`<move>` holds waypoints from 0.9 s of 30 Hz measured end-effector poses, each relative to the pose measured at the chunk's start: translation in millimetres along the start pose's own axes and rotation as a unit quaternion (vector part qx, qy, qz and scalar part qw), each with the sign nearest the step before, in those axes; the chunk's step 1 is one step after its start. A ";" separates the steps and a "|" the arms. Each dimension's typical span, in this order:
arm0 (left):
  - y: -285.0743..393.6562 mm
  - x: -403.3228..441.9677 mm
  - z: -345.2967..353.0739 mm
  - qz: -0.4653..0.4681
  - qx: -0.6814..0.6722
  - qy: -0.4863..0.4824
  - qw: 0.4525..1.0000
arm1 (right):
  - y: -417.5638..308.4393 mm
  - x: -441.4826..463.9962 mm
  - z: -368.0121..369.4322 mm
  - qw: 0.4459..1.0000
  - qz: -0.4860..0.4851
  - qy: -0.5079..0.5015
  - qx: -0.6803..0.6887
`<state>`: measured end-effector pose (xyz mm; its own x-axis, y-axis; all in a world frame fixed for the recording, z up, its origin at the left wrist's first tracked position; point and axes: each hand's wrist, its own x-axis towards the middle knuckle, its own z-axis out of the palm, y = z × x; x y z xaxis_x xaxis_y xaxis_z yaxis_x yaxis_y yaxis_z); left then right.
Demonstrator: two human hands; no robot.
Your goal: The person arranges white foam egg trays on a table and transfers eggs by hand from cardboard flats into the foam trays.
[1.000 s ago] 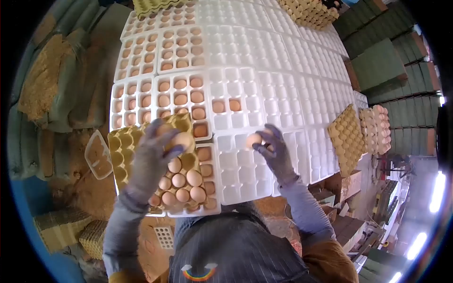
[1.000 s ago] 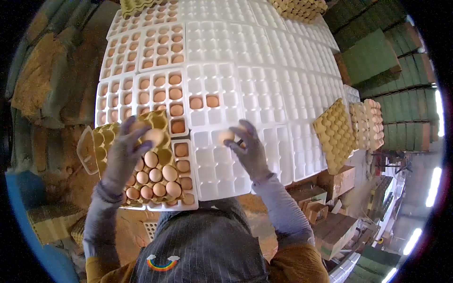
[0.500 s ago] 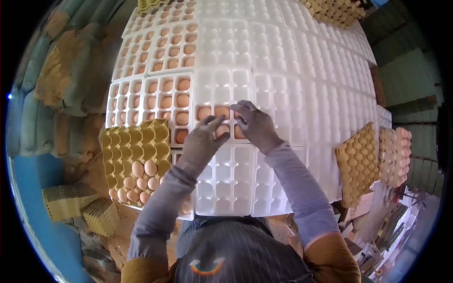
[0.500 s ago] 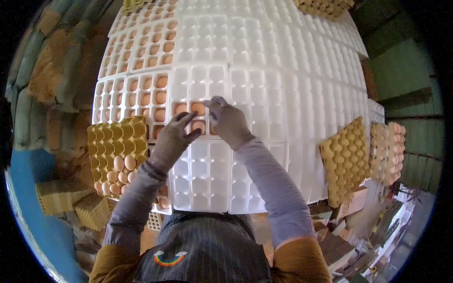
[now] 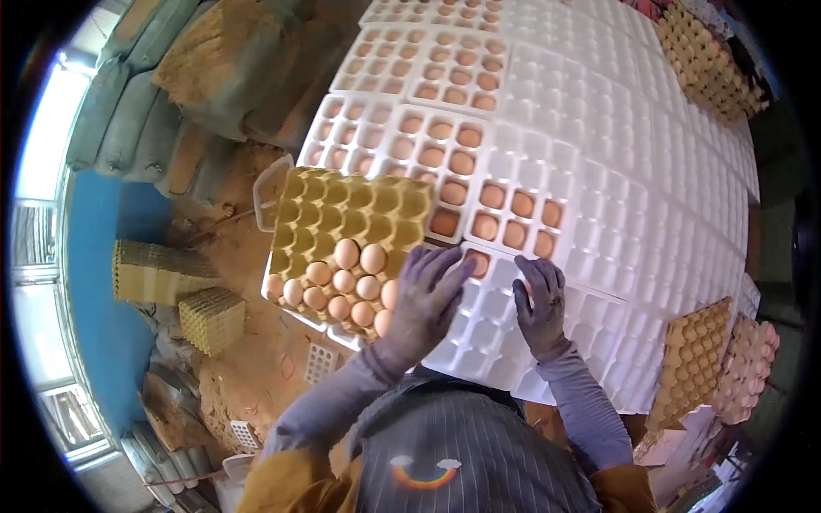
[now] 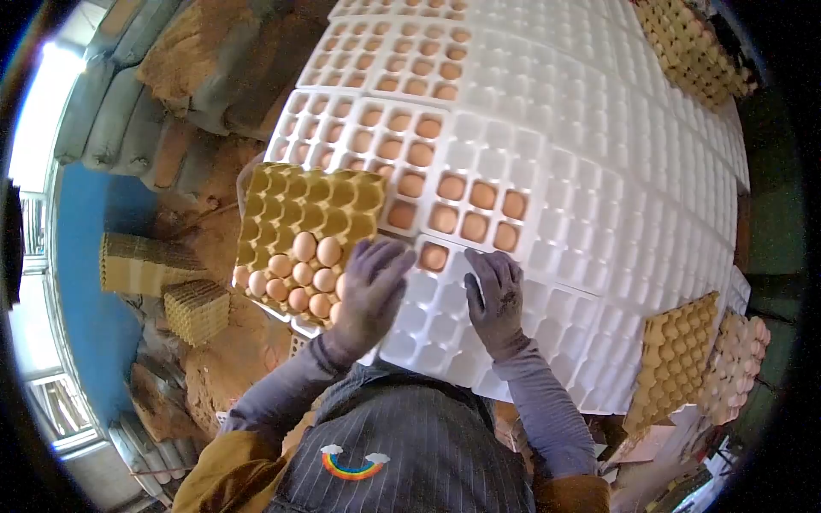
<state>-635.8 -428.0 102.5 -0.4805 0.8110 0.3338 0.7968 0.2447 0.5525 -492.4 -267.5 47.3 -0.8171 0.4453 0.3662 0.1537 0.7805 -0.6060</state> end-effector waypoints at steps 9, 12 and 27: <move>-142.2 -31.4 -114.9 -0.022 0.112 -0.092 0.989 | -117.1 76.2 126.6 0.976 -0.172 -0.094 -0.100; -162.7 -29.0 -101.0 0.073 0.117 -0.158 0.978 | -127.8 84.1 121.8 0.978 -0.172 -0.049 -0.107; -189.0 -70.9 -158.5 -0.035 0.115 -0.196 0.973 | -142.6 41.4 73.8 0.945 0.157 -0.285 -0.021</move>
<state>-810.4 -616.0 95.5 -0.3961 0.9173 -0.0405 0.8493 0.3828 0.3636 -589.2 -392.7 96.8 -0.8924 0.3586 -0.2740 0.4505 0.6715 -0.5883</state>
